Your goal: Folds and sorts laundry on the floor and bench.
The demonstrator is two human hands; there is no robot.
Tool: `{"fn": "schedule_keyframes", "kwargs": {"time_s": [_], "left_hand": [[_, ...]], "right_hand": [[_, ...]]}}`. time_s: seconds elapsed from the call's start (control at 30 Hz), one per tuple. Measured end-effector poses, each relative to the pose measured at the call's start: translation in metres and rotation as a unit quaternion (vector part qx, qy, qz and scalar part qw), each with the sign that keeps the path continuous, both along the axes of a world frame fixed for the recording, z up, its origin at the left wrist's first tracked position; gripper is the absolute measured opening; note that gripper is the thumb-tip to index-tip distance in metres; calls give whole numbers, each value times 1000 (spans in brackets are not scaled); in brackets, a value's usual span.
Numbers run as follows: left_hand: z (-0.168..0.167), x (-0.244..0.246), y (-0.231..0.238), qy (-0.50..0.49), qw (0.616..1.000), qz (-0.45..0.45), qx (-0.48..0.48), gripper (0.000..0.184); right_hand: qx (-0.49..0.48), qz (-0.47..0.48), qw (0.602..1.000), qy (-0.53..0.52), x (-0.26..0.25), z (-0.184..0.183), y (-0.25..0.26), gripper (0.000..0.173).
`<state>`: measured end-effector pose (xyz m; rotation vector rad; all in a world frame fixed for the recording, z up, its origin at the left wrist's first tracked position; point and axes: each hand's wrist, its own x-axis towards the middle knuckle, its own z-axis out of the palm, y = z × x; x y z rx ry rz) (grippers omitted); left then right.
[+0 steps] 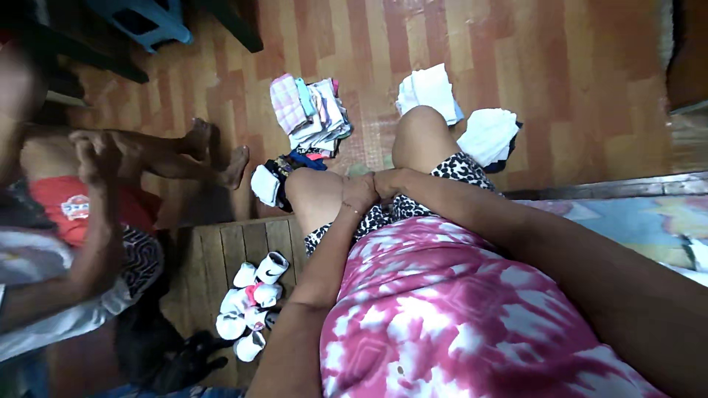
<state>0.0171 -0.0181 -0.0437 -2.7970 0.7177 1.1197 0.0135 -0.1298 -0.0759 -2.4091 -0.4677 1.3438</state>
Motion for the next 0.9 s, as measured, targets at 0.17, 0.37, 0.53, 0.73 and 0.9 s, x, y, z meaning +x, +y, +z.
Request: {"fn": "schedule_keyframes", "kwargs": {"time_s": [0.17, 0.37, 0.53, 0.73, 0.9], "left_hand": [[-6, -11, 4, -15, 997, 45, -57, 56], [3, -5, 5, 36, 997, 46, -59, 51], [3, -8, 10, 28, 995, 35, -91, 40], [3, -12, 13, 37, 992, 30, -120, 39], [10, -16, 14, 29, 990, 43, -130, 34]], "right_hand": [[17, -49, 999, -9, -12, -15, -3, 42], [13, 30, 999, 3, -2, 0, -6, 50], [22, 1, 1000, -1, 5, -26, -30, 44], [31, -149, 988, 29, 6, -48, -83, 39], [28, -139, 990, 27, 5, -41, -78, 37]]}}
